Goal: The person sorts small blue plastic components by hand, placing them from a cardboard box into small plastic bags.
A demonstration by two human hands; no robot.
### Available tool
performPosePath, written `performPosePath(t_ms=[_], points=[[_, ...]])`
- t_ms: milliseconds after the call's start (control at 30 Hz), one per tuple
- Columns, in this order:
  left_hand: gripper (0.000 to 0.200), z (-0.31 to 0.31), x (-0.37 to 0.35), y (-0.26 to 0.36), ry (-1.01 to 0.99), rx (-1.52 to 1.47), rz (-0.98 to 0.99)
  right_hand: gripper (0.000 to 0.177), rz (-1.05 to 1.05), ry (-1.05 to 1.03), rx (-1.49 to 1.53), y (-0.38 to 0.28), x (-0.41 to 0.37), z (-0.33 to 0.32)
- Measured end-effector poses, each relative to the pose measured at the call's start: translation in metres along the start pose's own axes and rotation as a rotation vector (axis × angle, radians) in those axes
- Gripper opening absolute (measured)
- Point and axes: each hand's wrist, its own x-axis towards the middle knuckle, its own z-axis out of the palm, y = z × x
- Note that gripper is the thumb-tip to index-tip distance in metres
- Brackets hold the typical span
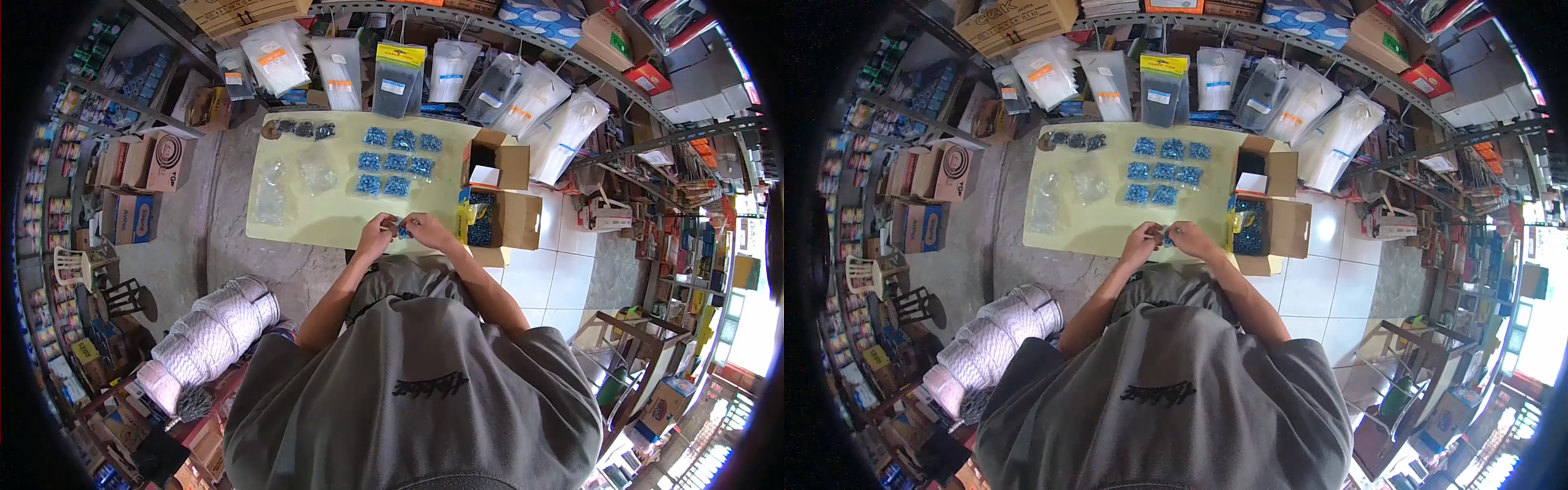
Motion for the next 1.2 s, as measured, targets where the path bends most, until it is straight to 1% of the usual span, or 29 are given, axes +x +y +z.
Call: performPosePath(t_ms=[100,167,233,267,333,433,567,633,667,733,867,967,1033,1200], points=[[0.031,0.001,0.000,0.000,0.005,-0.013,0.001,0.026,-0.023,-0.012,0.053,-0.005,-0.004,-0.002],[0.033,0.003,0.000,0.003,0.047,-0.011,0.026,0.026,-0.034,-0.011,0.081,-0.014,-0.008,-0.007],[0.032,0.003,0.000,0.003,0.048,-0.012,0.019,0.026,0.098,-0.020,0.118,-0.025,-0.012,-0.013],[0.031,0.004,0.000,0.004,0.048,-0.014,0.011,0.026,0.099,-0.020,0.118,-0.025,-0.012,-0.013],[0.031,0.003,0.000,0.005,0.026,-0.001,-0.006,0.026,0.133,-0.004,0.235,-0.016,-0.008,-0.011],[0.030,0.002,-0.001,0.006,0.005,0.017,-0.024,0.026,0.122,-0.015,0.281,-0.010,-0.007,-0.009],[0.030,0.003,-0.002,0.008,0.017,0.017,-0.026,0.025,0.063,-0.003,0.229,-0.016,-0.012,-0.012],[0.030,0.003,-0.002,0.007,0.013,0.013,-0.016,0.025,-0.013,0.005,0.110,-0.013,-0.012,-0.014],[0.030,0.003,-0.001,0.006,0.009,0.009,-0.005,0.025,-0.013,0.004,0.110,-0.012,-0.011,-0.014],[0.030,0.002,-0.002,0.006,0.008,0.008,-0.004,0.024,-0.065,0.058,0.091,-0.002,-0.007,-0.009],[0.030,0.002,-0.002,0.004,0.011,0.002,0.010,0.022,-0.024,0.071,0.139,0.004,-0.005,-0.007],[0.031,0.002,-0.001,0.002,0.008,0.008,0.014,0.020,-0.011,0.074,0.121,-0.007,-0.010,-0.012],[0.031,0.002,-0.001,0.001,0.014,0.007,0.016,0.019,0.025,0.023,0.148,-0.008,-0.011,-0.014],[0.031,0.002,-0.001,0.002,0.011,-0.003,0.020,0.017,-0.015,0.071,0.138,-0.007,-0.010,-0.013]])
